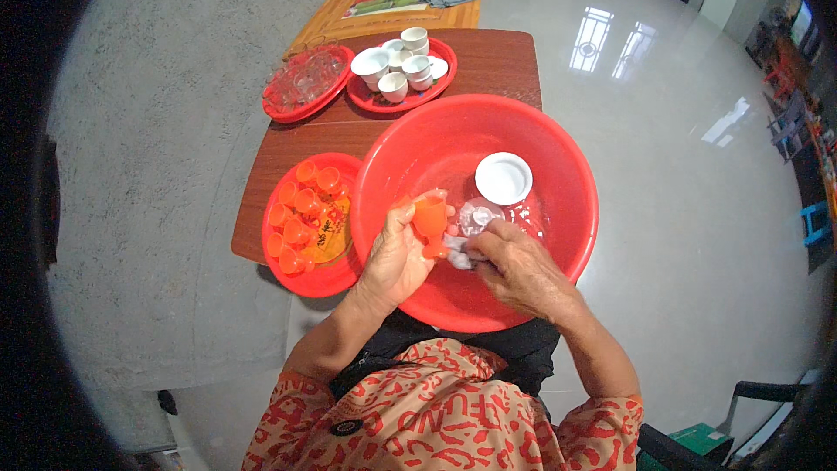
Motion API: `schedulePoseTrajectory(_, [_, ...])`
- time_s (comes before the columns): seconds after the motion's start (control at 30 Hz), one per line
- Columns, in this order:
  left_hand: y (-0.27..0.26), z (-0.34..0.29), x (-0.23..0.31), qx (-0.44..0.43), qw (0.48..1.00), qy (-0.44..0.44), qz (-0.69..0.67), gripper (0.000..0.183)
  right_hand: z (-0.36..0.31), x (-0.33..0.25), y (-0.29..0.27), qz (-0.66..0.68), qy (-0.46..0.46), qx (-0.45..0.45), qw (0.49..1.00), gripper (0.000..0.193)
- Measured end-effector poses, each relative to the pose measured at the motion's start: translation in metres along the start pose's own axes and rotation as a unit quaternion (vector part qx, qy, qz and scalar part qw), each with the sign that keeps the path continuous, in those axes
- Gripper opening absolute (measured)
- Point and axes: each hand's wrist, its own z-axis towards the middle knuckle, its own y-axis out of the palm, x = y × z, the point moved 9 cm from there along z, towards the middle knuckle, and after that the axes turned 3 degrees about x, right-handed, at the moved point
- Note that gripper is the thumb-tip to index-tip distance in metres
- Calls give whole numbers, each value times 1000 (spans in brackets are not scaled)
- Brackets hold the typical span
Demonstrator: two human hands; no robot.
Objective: The person sits on the floor and cleans small orange plastic bottle caps. They pick up each cap from a red basin filled with water, scrub it with a grey cloth, and place the cleaned cap onto a red plate. The process is repeated for multiple caps throughout the video.
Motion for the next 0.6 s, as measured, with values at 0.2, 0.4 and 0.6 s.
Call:
schedulePoseTrajectory(0.2, [15,-10,6,-10,998,3,66,41,-11,72,21,-328,117,-131,928,21])
schedulePoseTrajectory(0.4, [26,-11,17,-40,966,56,248,49,2,44,0,17,42,-95,994,26])
schedulePoseTrajectory(0.6, [44,-14,26,-68,872,160,458,48,14,-30,-52,21,-149,84,985,33])
